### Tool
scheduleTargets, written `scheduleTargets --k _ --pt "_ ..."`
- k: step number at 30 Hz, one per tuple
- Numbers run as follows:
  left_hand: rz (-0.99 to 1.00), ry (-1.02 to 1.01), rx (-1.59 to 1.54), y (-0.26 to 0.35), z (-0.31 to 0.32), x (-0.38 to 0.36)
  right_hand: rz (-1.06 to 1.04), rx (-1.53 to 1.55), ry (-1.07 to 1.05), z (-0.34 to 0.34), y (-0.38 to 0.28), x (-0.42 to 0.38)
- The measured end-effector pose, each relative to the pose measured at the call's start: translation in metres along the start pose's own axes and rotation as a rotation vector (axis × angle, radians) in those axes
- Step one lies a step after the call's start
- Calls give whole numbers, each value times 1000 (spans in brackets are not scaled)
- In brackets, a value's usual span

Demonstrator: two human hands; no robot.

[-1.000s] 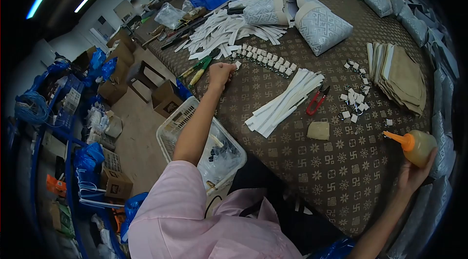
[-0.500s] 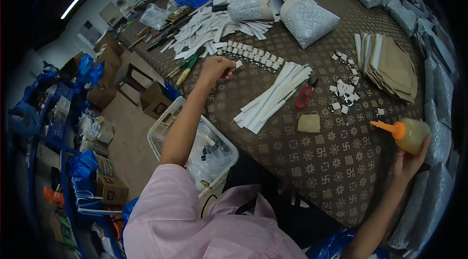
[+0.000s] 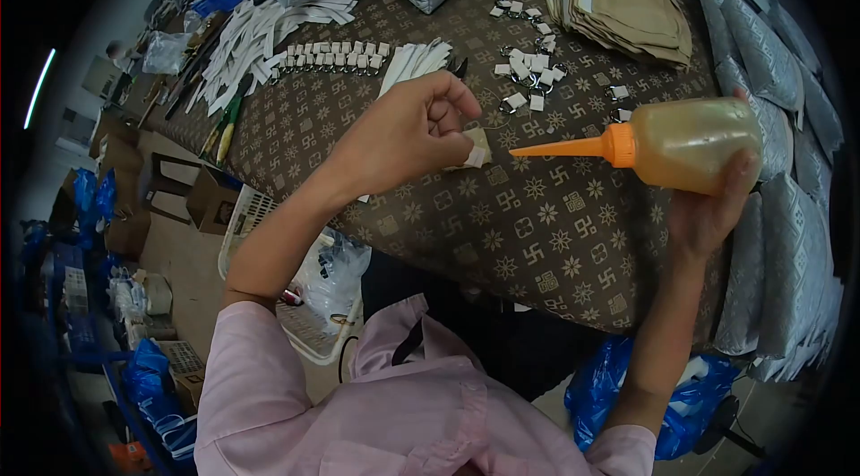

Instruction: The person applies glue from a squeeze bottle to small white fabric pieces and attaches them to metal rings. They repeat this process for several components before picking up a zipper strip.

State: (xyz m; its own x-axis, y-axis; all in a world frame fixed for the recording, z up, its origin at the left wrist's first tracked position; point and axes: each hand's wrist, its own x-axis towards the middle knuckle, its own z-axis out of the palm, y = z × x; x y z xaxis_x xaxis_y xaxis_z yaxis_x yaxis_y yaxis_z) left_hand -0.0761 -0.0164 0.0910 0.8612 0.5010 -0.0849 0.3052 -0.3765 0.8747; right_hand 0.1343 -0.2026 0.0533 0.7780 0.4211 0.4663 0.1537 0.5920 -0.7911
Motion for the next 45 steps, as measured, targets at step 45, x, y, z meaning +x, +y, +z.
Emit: scheduleTargets --k 45 --pt "-118 948 -357 -223 -184 -10 460 246 169 -58 69 32"
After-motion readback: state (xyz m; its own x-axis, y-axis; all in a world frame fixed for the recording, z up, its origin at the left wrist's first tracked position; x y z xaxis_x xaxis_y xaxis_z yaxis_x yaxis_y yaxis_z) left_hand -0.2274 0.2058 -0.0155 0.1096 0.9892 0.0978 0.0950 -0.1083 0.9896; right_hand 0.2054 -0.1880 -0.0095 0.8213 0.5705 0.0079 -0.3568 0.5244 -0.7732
